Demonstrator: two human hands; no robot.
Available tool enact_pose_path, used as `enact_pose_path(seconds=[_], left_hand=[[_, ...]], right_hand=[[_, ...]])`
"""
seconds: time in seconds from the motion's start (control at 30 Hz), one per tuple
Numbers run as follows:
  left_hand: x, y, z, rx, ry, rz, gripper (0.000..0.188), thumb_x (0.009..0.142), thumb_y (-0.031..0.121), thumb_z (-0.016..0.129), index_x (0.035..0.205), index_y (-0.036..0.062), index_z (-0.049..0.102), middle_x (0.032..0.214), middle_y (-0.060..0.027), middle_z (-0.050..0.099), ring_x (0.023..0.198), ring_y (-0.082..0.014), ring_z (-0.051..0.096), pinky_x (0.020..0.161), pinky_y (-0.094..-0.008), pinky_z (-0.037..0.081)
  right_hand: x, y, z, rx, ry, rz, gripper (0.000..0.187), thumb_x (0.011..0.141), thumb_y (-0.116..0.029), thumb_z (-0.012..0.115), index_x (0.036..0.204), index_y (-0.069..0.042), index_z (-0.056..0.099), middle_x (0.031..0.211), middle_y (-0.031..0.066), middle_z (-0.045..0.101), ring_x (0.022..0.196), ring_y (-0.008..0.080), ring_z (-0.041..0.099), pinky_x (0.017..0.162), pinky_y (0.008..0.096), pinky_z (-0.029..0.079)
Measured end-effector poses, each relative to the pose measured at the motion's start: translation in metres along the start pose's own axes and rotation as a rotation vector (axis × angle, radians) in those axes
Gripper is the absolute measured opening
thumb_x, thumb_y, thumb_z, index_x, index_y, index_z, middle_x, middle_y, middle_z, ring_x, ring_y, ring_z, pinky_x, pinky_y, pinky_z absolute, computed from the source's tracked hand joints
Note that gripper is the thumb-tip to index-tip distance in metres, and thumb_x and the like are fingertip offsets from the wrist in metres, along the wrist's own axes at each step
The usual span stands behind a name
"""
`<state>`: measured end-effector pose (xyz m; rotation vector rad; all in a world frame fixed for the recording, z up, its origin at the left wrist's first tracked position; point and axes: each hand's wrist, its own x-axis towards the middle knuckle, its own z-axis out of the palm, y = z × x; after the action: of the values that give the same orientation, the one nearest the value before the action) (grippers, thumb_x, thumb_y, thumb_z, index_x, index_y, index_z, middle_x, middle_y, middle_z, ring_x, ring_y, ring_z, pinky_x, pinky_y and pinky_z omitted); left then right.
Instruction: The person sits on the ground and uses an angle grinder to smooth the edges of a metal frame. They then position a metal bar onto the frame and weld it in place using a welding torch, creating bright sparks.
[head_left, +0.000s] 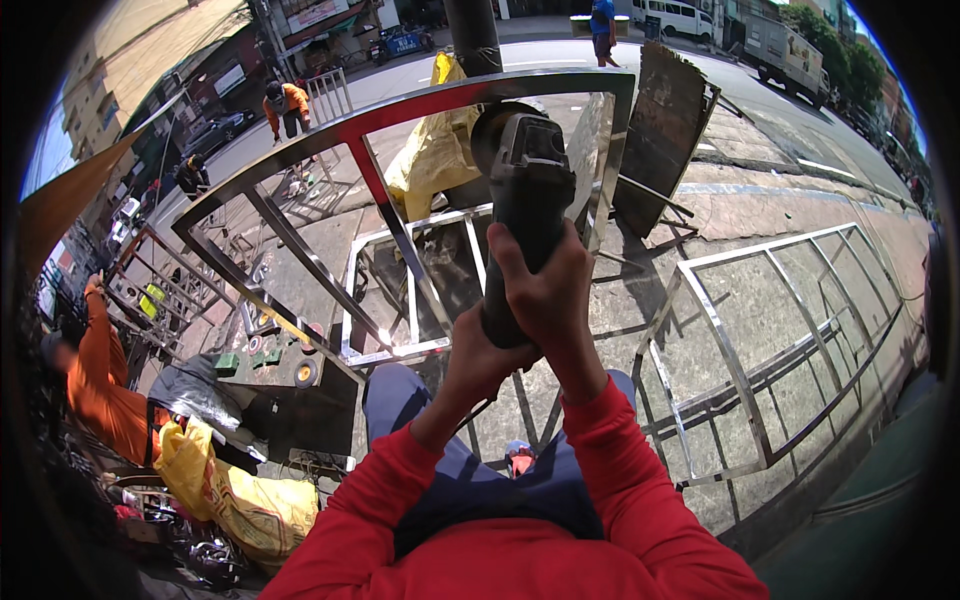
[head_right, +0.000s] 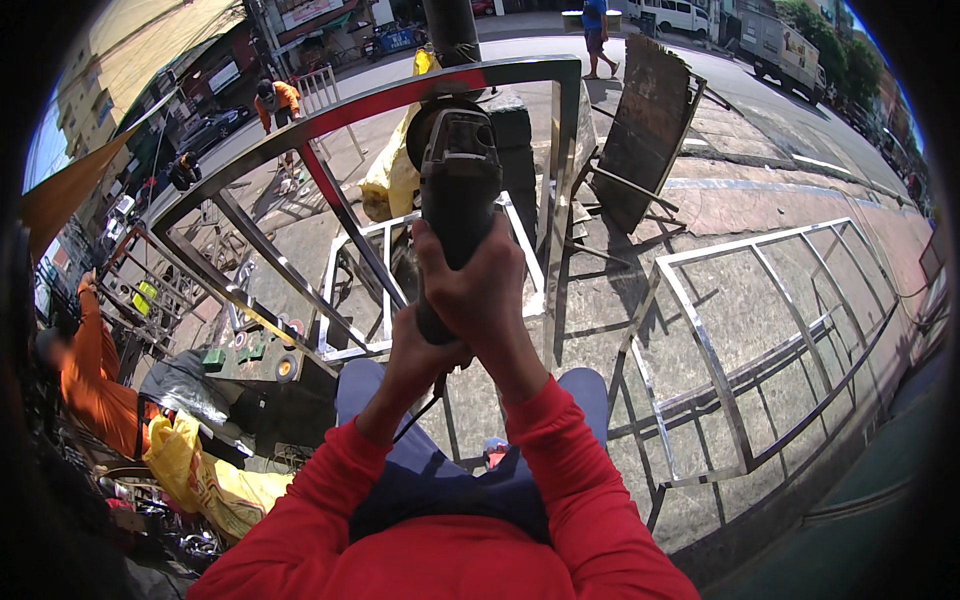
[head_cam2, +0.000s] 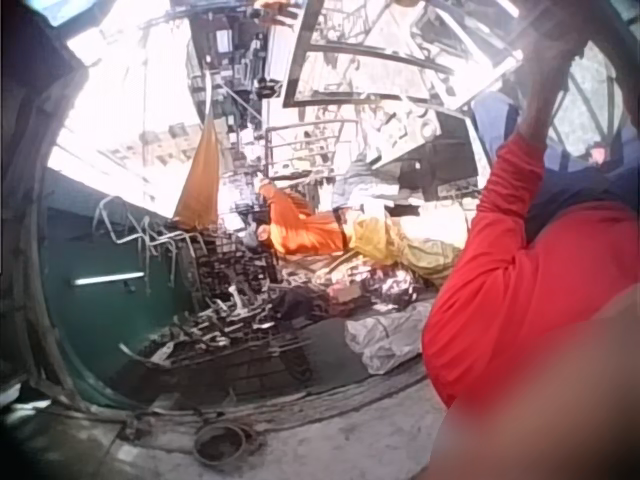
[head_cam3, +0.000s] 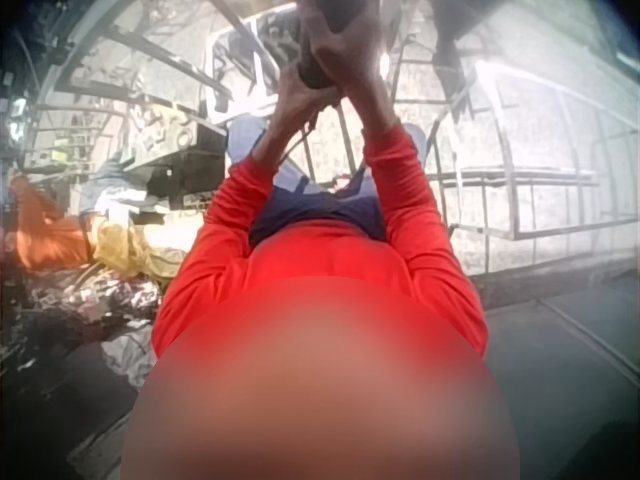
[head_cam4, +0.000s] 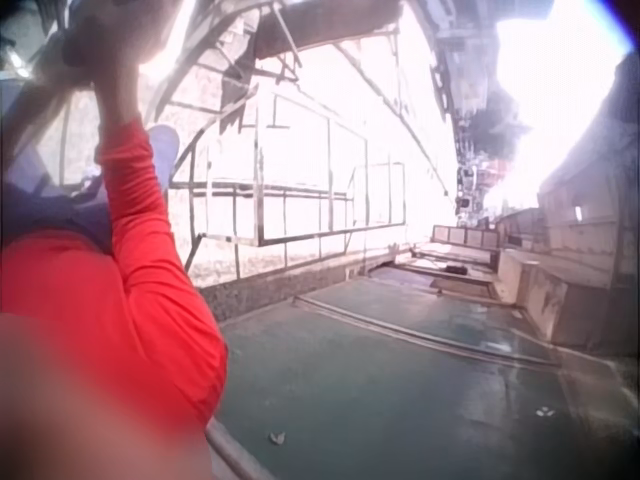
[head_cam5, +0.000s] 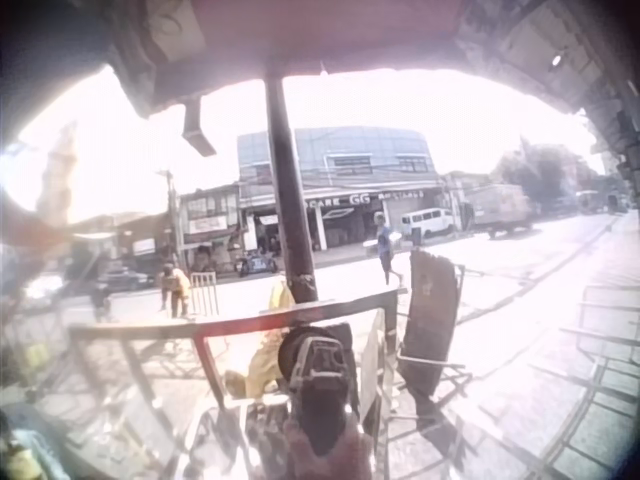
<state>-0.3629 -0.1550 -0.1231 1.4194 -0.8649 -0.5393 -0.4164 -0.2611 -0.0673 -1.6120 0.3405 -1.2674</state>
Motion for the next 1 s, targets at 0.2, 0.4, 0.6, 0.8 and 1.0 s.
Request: enact_pose_path(seconds=[0.2, 0.4, 0.6, 0.8, 1.0], left_hand=[[-0.0017, -0.0011, -0.0006, -0.004, -0.002, -0.025, 0.037, 0.066, 0.011, 0.081, 0.093, -0.0028, 0.06, 0.07, -0.0062, 0.067, 0.059, -0.0126, 0.066, 0.052, -0.0263, 0.052], [-0.0045, -0.0003, -0.0014, 0.002, -0.004, -0.006, 0.037, 0.068, 0.012, 0.082, 0.094, -0.0024, 0.06, 0.07, -0.0056, 0.067, 0.06, -0.012, 0.066, 0.053, -0.026, 0.052], [-0.007, 0.0023, 0.0004, -0.068, -0.033, -0.025, 0.037, 0.069, 0.012, 0.082, 0.096, -0.0021, 0.06, 0.071, -0.0049, 0.066, 0.061, -0.0117, 0.065, 0.054, -0.0257, 0.051], [-0.0073, 0.001, 0.0002, -0.098, -0.025, 0.023, 0.033, 0.071, 0.013, 0.081, 0.092, -0.0035, 0.062, 0.072, -0.0056, 0.067, 0.063, -0.0116, 0.066, 0.055, -0.026, 0.051], [-0.0074, -0.0069, -0.001, -0.058, -0.022, 0.043, 0.036, 0.069, 0.016, 0.083, 0.094, -0.0032, 0.066, 0.073, -0.0054, 0.068, 0.062, -0.0121, 0.067, 0.055, -0.023, 0.054]], right_hand=[[-0.002, -0.0016, 0.0019, -0.039, -0.009, -0.021, 0.048, 0.081, -0.032, 0.077, 0.1, 0.008, 0.057, 0.079, 0.02, 0.068, 0.069, 0.0327, 0.071, 0.064, 0.04, 0.055], [-0.0032, -0.0037, 0.002, -0.066, -0.024, -0.028, 0.049, 0.081, -0.033, 0.076, 0.1, 0.007, 0.057, 0.079, 0.0209, 0.068, 0.069, 0.0335, 0.071, 0.064, 0.0406, 0.055], [-0.0043, -0.006, 0.0022, -0.081, -0.047, -0.018, 0.049, 0.081, -0.034, 0.076, 0.1, 0.007, 0.056, 0.079, 0.0213, 0.068, 0.07, 0.0344, 0.071, 0.064, 0.0413, 0.056], [-0.0048, -0.0044, 0.0025, -0.111, -0.046, -0.032, 0.052, 0.081, -0.036, 0.076, 0.099, 0.008, 0.055, 0.076, 0.0215, 0.068, 0.069, 0.0362, 0.071, 0.062, 0.0424, 0.056], [-0.0066, -0.0029, 0.0034, -0.132, -0.055, -0.038, 0.054, 0.08, -0.037, 0.077, 0.097, 0.009, 0.055, 0.075, 0.0218, 0.067, 0.069, 0.0371, 0.071, 0.062, 0.0427, 0.055]])
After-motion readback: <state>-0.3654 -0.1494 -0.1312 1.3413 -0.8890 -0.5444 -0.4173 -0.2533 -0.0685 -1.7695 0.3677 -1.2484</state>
